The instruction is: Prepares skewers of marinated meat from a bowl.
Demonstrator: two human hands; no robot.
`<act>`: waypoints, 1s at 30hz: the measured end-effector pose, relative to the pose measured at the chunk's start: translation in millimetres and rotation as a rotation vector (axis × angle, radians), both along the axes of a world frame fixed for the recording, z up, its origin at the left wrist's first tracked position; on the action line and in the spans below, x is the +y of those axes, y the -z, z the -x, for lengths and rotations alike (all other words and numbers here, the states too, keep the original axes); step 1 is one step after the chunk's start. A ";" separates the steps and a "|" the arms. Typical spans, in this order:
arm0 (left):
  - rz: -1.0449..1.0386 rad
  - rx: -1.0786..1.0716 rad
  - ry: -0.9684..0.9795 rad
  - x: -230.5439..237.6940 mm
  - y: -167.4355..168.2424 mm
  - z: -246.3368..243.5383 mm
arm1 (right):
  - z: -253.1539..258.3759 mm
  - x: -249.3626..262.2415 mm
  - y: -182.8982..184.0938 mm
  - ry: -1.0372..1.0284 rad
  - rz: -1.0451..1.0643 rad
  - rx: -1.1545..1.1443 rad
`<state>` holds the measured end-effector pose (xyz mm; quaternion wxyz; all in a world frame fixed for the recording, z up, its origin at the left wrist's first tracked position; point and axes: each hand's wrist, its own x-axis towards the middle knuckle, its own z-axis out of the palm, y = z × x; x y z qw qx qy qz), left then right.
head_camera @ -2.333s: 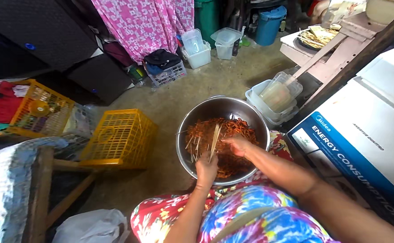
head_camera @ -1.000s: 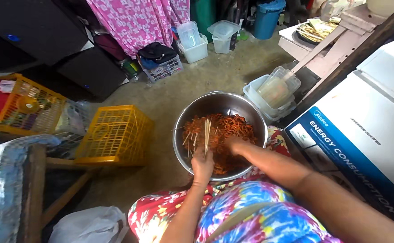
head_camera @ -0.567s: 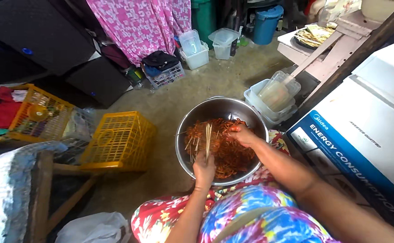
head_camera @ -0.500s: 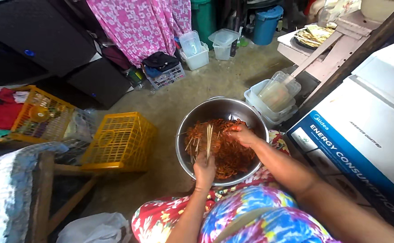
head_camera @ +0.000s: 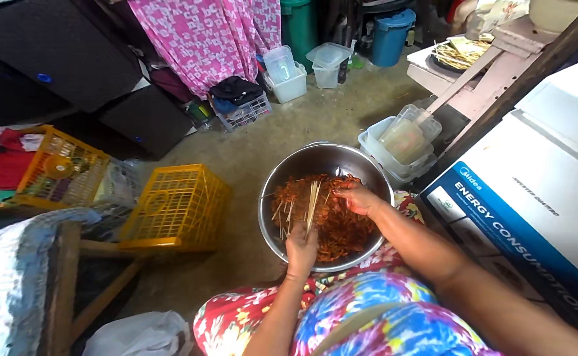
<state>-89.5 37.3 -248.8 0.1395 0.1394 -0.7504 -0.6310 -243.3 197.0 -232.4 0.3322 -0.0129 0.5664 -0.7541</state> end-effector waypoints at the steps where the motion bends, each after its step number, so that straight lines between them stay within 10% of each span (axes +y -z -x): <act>1: 0.000 -0.004 0.007 -0.1 0.3 0.2 | 0.3 0.6 0.5 0.002 0.016 -0.014; 30: 0.096 -0.054 0.015 0.9 0.6 1.0 | -4.3 1.1 -2.4 -0.085 0.002 -0.089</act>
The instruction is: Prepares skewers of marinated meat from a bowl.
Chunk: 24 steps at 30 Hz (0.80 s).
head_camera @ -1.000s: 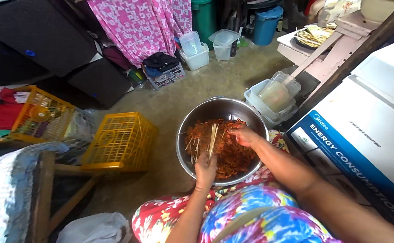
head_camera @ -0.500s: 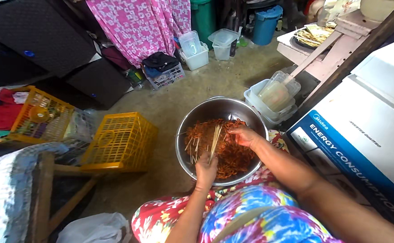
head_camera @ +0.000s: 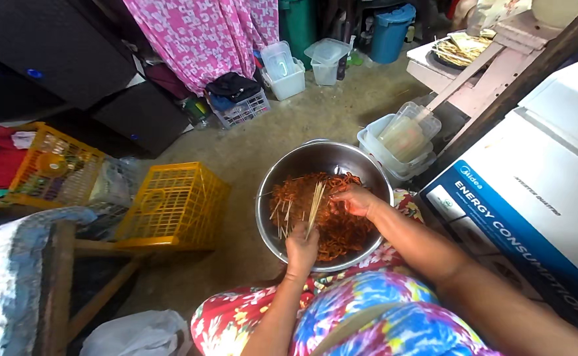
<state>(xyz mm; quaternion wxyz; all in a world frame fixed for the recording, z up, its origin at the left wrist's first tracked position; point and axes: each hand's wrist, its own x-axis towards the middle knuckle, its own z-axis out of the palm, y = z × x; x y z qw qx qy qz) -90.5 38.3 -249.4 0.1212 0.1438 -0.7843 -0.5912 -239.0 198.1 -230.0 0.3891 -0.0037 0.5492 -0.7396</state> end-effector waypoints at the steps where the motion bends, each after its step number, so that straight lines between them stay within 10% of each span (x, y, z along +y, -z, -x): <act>1: -0.003 0.003 0.000 0.1 0.1 0.0 | -1.0 -0.5 0.3 -0.019 -0.013 0.006; 9: -0.043 0.048 -0.110 0.5 0.6 0.5 | 1.0 2.6 6.4 -0.169 -0.137 0.283; 16: -0.050 0.005 -0.034 -1.1 -1.2 1.6 | 8.4 -2.2 4.3 0.282 0.095 -0.030; 24: -0.022 -0.018 0.039 -1.0 -0.3 1.3 | 6.4 -3.5 5.2 0.276 0.005 0.083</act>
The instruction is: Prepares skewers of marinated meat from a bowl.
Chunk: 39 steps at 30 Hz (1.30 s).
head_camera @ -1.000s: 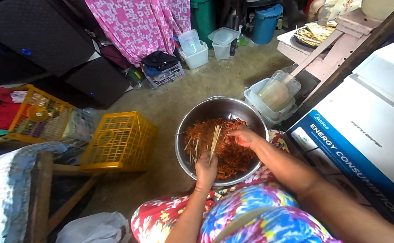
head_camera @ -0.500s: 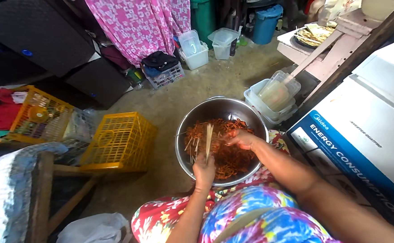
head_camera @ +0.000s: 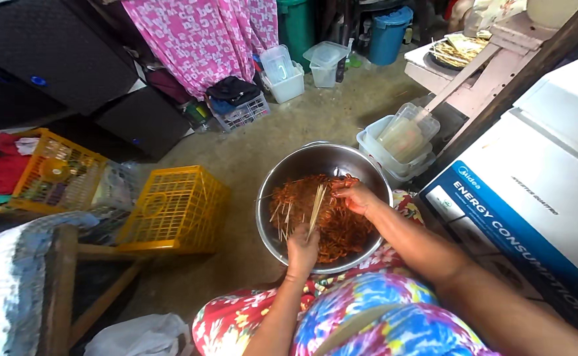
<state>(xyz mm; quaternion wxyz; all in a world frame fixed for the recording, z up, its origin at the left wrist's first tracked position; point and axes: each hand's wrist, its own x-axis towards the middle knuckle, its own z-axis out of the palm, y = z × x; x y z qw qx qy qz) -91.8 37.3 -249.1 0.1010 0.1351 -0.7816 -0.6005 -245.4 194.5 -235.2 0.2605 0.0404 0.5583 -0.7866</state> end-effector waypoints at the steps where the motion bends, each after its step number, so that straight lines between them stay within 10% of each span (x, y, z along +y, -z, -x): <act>1: 0.002 -0.001 0.004 -0.1 0.1 0.0 | 0.2 -0.2 1.6 -0.006 -0.006 0.012; 23: -0.029 0.056 -0.183 2.1 -1.5 -0.5 | -6.1 3.3 5.0 -0.437 -0.277 0.381; 30: -0.014 0.035 -0.029 -1.8 2.4 -1.2 | 1.2 -0.9 -1.2 0.017 0.016 -0.020; 39: 0.027 -0.001 -0.019 -0.7 -1.3 -1.2 | -0.6 0.0 1.2 -0.018 0.021 0.006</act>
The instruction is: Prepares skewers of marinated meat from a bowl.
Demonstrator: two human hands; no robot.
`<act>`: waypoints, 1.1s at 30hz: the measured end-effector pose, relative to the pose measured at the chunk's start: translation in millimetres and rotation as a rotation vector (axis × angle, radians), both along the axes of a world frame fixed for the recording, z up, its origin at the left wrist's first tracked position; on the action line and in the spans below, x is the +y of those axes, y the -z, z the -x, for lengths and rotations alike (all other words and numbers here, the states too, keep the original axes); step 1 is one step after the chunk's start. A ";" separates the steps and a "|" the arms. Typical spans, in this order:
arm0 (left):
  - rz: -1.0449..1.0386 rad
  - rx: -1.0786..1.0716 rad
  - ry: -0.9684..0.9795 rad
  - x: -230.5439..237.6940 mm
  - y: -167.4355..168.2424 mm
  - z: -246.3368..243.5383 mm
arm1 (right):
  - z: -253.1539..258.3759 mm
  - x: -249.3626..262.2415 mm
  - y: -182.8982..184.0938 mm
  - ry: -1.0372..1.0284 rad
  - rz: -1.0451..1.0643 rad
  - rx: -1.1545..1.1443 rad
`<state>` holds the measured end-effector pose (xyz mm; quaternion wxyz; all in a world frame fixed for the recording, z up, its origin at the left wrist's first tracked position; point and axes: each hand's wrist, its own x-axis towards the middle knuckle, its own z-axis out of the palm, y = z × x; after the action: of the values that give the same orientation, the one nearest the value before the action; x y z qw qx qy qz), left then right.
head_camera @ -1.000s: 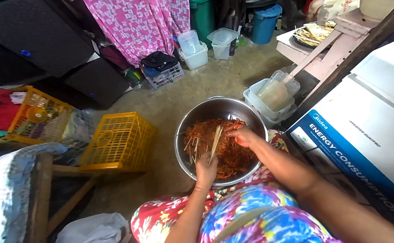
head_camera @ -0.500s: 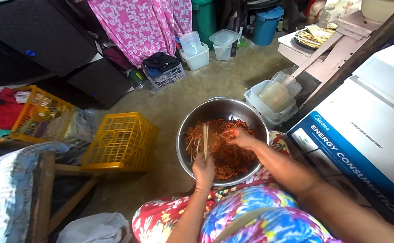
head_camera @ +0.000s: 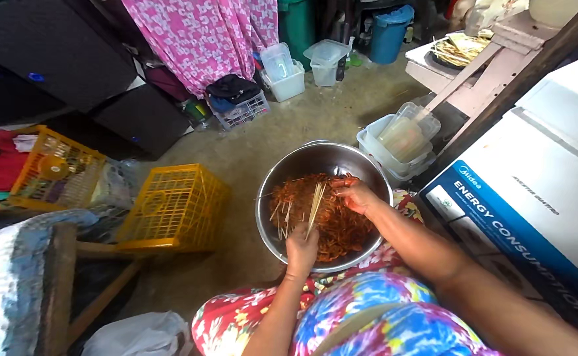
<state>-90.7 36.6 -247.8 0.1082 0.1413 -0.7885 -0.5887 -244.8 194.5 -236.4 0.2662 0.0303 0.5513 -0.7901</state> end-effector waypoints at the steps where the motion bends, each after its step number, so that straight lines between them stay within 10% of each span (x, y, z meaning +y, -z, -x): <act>1: -0.001 0.001 0.001 0.1 0.6 0.2 | -0.3 0.0 0.4 -0.015 -0.017 0.012; 33: -0.078 0.017 -0.126 0.9 -2.8 1.1 | -7.0 1.2 0.9 -0.278 -0.232 0.097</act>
<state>-91.8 37.5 -245.0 0.1459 0.1897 -0.7535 -0.6124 -237.7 195.8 -237.3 0.3405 -0.0538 0.6499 -0.6774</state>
